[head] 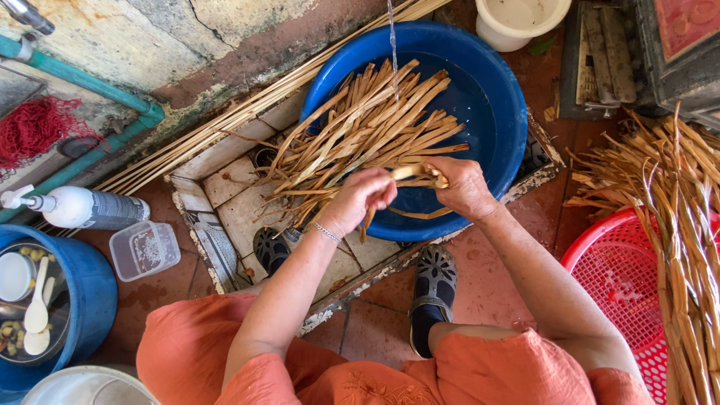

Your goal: The person washes and peels long, thin, dried plant strips under running water. They remove outer layers by hand and place the cleaned strips into a red basket. The task is performed continuously over the duration of the clip.

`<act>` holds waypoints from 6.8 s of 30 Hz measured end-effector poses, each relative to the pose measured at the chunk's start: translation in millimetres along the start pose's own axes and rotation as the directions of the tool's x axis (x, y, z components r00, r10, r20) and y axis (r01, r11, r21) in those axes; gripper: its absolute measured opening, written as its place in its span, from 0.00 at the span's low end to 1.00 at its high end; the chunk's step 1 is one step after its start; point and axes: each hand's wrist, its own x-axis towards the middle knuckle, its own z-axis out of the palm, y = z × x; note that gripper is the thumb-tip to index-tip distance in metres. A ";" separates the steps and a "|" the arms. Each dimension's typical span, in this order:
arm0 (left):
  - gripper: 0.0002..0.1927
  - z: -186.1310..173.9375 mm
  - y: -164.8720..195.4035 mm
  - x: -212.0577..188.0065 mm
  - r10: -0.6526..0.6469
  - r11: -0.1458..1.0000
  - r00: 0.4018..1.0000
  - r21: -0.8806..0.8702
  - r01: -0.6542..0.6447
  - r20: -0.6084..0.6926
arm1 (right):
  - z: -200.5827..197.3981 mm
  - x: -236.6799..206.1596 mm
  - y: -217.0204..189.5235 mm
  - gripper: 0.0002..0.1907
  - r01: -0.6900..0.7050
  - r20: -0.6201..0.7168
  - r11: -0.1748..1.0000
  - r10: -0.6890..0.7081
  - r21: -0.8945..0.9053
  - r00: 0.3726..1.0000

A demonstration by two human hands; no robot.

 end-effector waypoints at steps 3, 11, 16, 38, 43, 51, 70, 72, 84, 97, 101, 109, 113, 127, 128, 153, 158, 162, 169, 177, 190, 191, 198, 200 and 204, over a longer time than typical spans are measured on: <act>0.07 1.4 15.0 6.4 0.163 0.895 0.970 0.441 -0.067 -0.183 | -2.4 -0.2 -6.0 0.15 0.117 0.016 0.991 -0.118 0.073 0.993; 0.06 3.2 22.4 1.0 0.700 0.213 0.704 0.906 -0.366 0.119 | -10.9 -2.8 -15.0 0.07 -0.225 0.157 0.958 0.198 0.178 0.968; 0.07 3.8 0.8 4.2 0.318 0.577 0.947 0.802 -0.150 -0.051 | -16.1 -5.5 -9.7 0.04 -0.128 0.081 0.975 0.115 0.182 0.990; 0.07 68.8 -36.0 9.3 0.643 0.359 0.764 0.863 -0.355 0.047 | -5.1 -20.0 3.4 0.04 0.070 0.091 0.994 -0.062 -0.086 0.994; 0.02 51.8 -45.0 25.4 0.411 0.600 0.886 0.796 -0.085 -0.215 | 4.8 -20.5 2.1 0.08 0.068 0.064 0.998 -0.068 -0.005 0.996; 0.10 39.8 -46.2 47.6 0.229 0.972 0.891 0.034 -0.234 -0.392 | 4.0 -13.7 20.4 0.24 -0.439 0.162 0.401 0.564 0.804 0.810; 0.14 65.7 -109.4 24.8 0.215 0.295 0.968 0.936 -0.192 0.131 | -31.8 -12.3 84.6 0.14 -0.080 0.057 -0.026 0.906 0.996 0.419; 0.16 75.4 -109.0 16.8 0.130 0.199 0.989 0.976 -0.092 0.067 | -51.1 -30.6 120.2 0.14 0.047 -0.100 0.089 0.922 0.995 0.374; 0.15 -4.7 -85.6 13.6 -0.017 -0.039 0.997 0.997 -0.073 0.072 | -136.6 -69.2 209.5 0.20 0.060 -0.508 0.505 0.856 0.861 0.095; 0.23 -65.9 -73.3 133.1 0.138 -0.225 0.911 0.884 0.410 -0.388 | -42.2 -23.4 100.9 0.11 -0.310 -0.137 0.375 0.801 0.874 0.583; 0.16 -66.5 -64.8 126.7 -0.012 -0.209 0.899 0.880 0.426 -0.438 | -39.2 -24.4 102.0 0.10 -0.413 0.016 0.242 0.847 0.878 0.531; 0.26 -68.4 -70.1 105.5 0.016 -0.274 0.888 0.852 0.445 -0.459 | -17.5 -29.5 105.1 0.08 -0.488 0.181 0.141 0.812 0.862 0.555; 0.30 -57.4 -66.0 92.6 0.358 -0.155 0.904 0.939 0.306 -0.235 | -17.6 -28.5 109.2 0.13 -0.506 0.174 0.154 0.822 0.849 0.542; 0.18 -11.4 -51.6 -14.1 0.497 -0.026 0.864 0.997 -0.077 0.080 | -38.5 -27.3 119.7 0.12 -0.110 0.021 0.074 0.731 0.991 0.682; 0.18 -9.7 -50.4 -12.7 0.493 -0.041 0.869 0.999 -0.030 0.047 | -38.3 -27.2 116.1 0.11 -0.111 0.027 0.072 0.713 0.991 0.700; 0.19 16.1 21.1 10.3 0.638 -0.166 0.711 0.955 -0.246 0.294 | -20.6 -7.6 -6.5 0.30 -0.044 0.075 0.994 0.051 -0.097 0.996; 0.11 -15.6 11.9 23.8 0.704 -0.322 0.628 0.937 -0.137 0.333 | -8.7 -15.9 0.0 0.25 0.069 0.045 0.987 -0.076 0.146 0.996; 0.04 -15.9 -4.2 25.6 0.435 -0.069 0.888 0.989 -0.129 0.146 | -8.3 -17.2 14.6 0.15 0.032 0.011 0.992 -0.034 0.126 0.999; 0.09 3.9 0.7 19.8 -0.067 0.992 0.994 0.105 0.076 -0.085 | -3.5 -10.0 13.7 0.13 -0.011 -0.006 0.991 0.010 -0.130 1.000; 0.11 7.2 21.8 26.2 0.537 0.448 0.843 0.840 -0.306 0.020 | -8.4 -15.1 6.3 0.08 -0.228 0.174 0.894 0.173 0.385 0.969; 0.09 10.0 14.8 25.4 0.527 -0.335 0.704 0.877 -0.344 0.477 | -31.7 -22.8 34.3 0.09 -0.573 0.457 0.526 0.347 0.629 0.819; 0.08 9.0 12.9 25.3 0.529 -0.313 0.706 0.882 -0.354 0.471 | -32.0 -22.4 32.3 0.09 -0.470 0.368 0.678 0.302 0.565 0.879; 0.09 11.6 -4.1 35.6 0.002 0.954 1.000 0.301 0.000 -0.007 | -28.8 -23.5 7.8 0.05 -0.058 0.028 0.971 0.053 0.230 0.998; 0.10 17.0 -5.6 36.6 -0.046 0.978 0.994 -0.196 0.065 0.101 | -29.6 -23.2 0.7 0.08 -0.023 0.006 0.984 0.022 0.176 1.000; 0.11 32.2 -6.2 35.4 -0.022 0.982 0.991 -0.183 0.046 0.133 | -33.8 -21.1 -6.3 0.12 0.038 -0.035 0.981 -0.032 0.189 0.999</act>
